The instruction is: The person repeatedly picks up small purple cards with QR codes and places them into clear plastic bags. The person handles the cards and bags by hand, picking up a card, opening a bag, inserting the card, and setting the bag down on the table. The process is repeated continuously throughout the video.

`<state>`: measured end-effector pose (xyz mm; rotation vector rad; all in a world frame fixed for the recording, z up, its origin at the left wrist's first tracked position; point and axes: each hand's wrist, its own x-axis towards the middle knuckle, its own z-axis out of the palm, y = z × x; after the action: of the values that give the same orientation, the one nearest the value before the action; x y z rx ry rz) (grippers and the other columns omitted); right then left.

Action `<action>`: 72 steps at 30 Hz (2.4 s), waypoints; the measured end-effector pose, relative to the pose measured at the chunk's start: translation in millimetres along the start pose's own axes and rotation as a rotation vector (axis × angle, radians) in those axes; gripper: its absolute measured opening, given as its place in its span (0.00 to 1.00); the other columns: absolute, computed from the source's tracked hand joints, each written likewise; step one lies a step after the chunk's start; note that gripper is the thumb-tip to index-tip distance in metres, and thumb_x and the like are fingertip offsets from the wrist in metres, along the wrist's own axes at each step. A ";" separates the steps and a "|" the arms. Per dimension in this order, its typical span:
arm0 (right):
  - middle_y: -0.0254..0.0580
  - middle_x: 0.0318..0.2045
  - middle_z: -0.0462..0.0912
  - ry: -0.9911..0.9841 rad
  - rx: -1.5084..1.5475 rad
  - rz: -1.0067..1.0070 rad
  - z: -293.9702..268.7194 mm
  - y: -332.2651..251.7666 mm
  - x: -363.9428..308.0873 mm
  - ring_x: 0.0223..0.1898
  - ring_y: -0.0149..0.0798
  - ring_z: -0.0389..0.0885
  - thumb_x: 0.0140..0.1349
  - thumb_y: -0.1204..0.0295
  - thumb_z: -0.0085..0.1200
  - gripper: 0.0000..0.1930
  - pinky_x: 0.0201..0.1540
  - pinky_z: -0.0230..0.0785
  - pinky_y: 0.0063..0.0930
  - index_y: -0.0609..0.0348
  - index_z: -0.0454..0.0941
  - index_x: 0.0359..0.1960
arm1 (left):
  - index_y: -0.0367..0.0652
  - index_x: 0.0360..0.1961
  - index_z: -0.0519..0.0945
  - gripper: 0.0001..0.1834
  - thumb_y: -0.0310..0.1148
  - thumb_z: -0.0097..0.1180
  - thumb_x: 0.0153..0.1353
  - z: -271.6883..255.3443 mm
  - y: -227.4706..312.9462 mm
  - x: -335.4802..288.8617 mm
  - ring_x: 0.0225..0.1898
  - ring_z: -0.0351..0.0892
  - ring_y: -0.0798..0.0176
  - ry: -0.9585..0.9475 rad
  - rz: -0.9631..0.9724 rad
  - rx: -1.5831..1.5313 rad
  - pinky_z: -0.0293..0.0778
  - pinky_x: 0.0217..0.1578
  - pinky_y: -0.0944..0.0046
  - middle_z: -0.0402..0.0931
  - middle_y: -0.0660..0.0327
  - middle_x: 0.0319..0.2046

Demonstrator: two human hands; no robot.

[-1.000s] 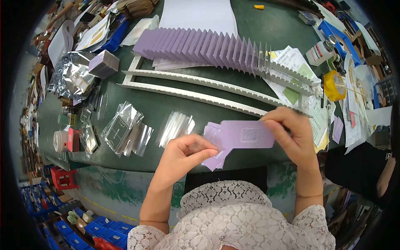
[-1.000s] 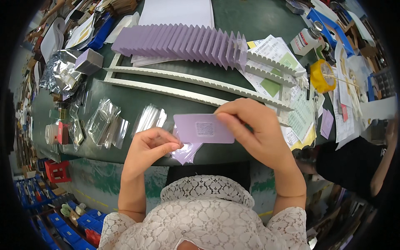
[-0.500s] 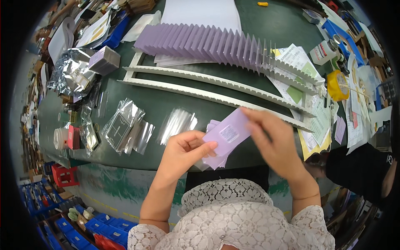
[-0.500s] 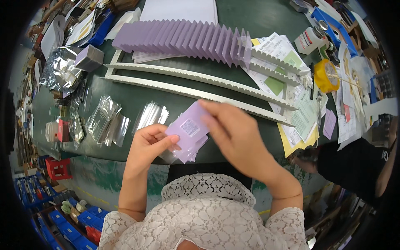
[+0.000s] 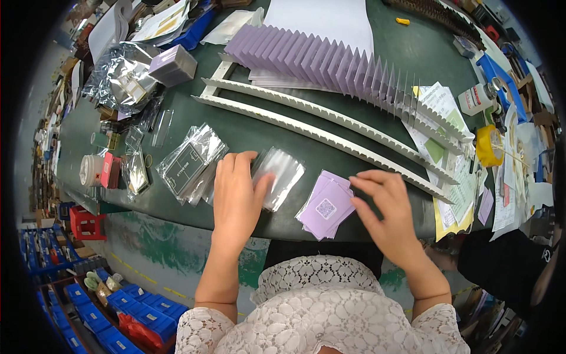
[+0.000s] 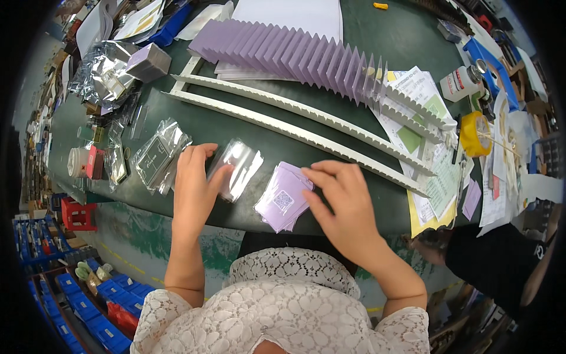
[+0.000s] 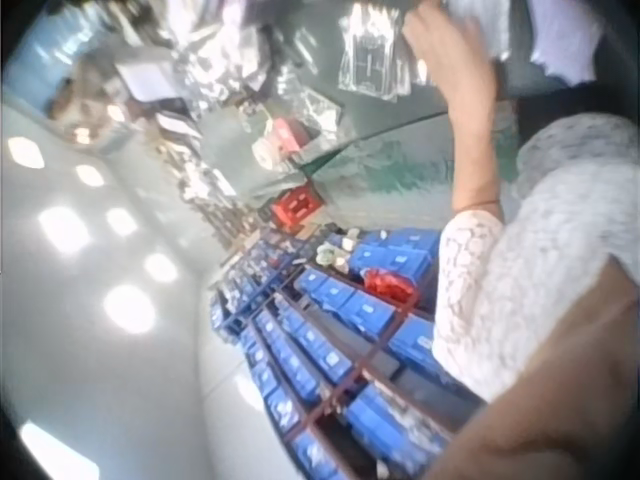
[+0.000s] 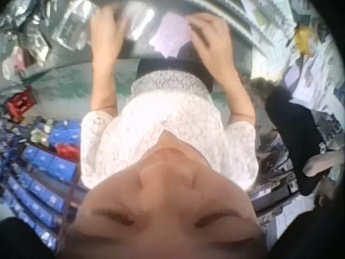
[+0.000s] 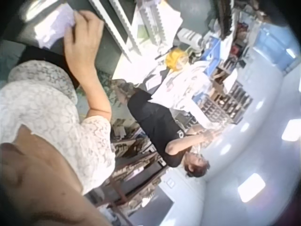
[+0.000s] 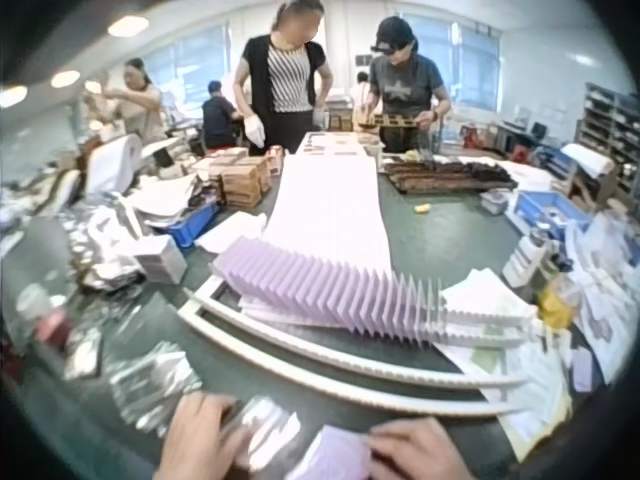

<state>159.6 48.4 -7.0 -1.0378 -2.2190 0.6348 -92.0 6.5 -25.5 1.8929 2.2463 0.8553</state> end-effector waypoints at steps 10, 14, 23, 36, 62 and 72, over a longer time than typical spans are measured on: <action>0.48 0.65 0.60 0.008 -0.092 -0.004 -88.9 93.4 80.5 0.65 0.49 0.60 0.47 0.67 0.68 0.42 0.66 0.54 0.40 0.49 0.61 0.66 | 0.33 0.29 0.74 0.10 0.28 0.62 0.52 1.8 -6.6 11.0 0.31 0.73 0.52 -0.250 -0.185 -0.211 0.70 0.35 0.57 0.73 0.52 0.28; 0.45 0.66 0.61 -0.161 0.077 0.101 -97.7 112.4 97.3 0.66 0.43 0.60 0.46 0.68 0.69 0.47 0.68 0.51 0.38 0.47 0.56 0.69 | 0.32 0.29 0.76 0.08 0.27 0.59 0.54 -4.2 -0.7 14.7 0.31 0.75 0.53 -0.301 -0.240 -0.303 0.71 0.35 0.57 0.75 0.50 0.28; 0.43 0.63 0.66 0.056 0.133 -0.020 -92.1 83.9 61.2 0.63 0.41 0.64 0.43 0.69 0.72 0.40 0.65 0.56 0.34 0.54 0.66 0.60 | 0.32 0.33 0.78 0.05 0.23 0.57 0.56 1.5 -5.3 5.7 0.32 0.76 0.53 -0.045 -0.020 -0.072 0.71 0.34 0.59 0.75 0.53 0.28; 0.51 0.63 0.66 0.014 0.369 -0.160 -31.9 19.9 16.5 0.61 0.48 0.68 0.43 0.76 0.72 0.36 0.62 0.60 0.37 0.50 0.67 0.56 | 0.31 0.52 0.69 0.13 0.23 0.44 0.67 -13.1 55.5 9.7 0.37 0.82 0.61 -0.344 -0.304 -1.227 0.78 0.37 0.66 0.80 0.49 0.36; 0.39 0.23 0.81 0.216 0.981 0.491 -18.8 6.6 8.3 0.19 0.21 0.71 0.71 0.66 0.44 0.13 0.21 0.56 0.14 0.61 0.76 0.32 | 0.31 0.58 0.66 0.21 0.23 0.51 0.64 -8.7 50.2 -4.7 0.48 0.79 0.61 -0.558 -0.331 -1.218 0.75 0.48 0.65 0.79 0.50 0.45; 0.39 0.28 0.79 0.272 0.805 0.414 -22.5 -5.2 -4.6 0.25 0.24 0.73 0.67 0.74 0.49 0.10 0.26 0.63 0.16 0.68 0.78 0.30 | 0.35 0.27 0.84 0.03 0.24 0.62 0.56 -8.1 52.0 -8.8 0.22 0.61 0.79 -0.407 -0.306 -0.974 0.53 0.22 0.75 0.75 0.68 0.22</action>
<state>174.8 45.4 10.8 -1.0479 -1.3033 1.3314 -47.2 -0.5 2.8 1.1004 1.3960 1.0916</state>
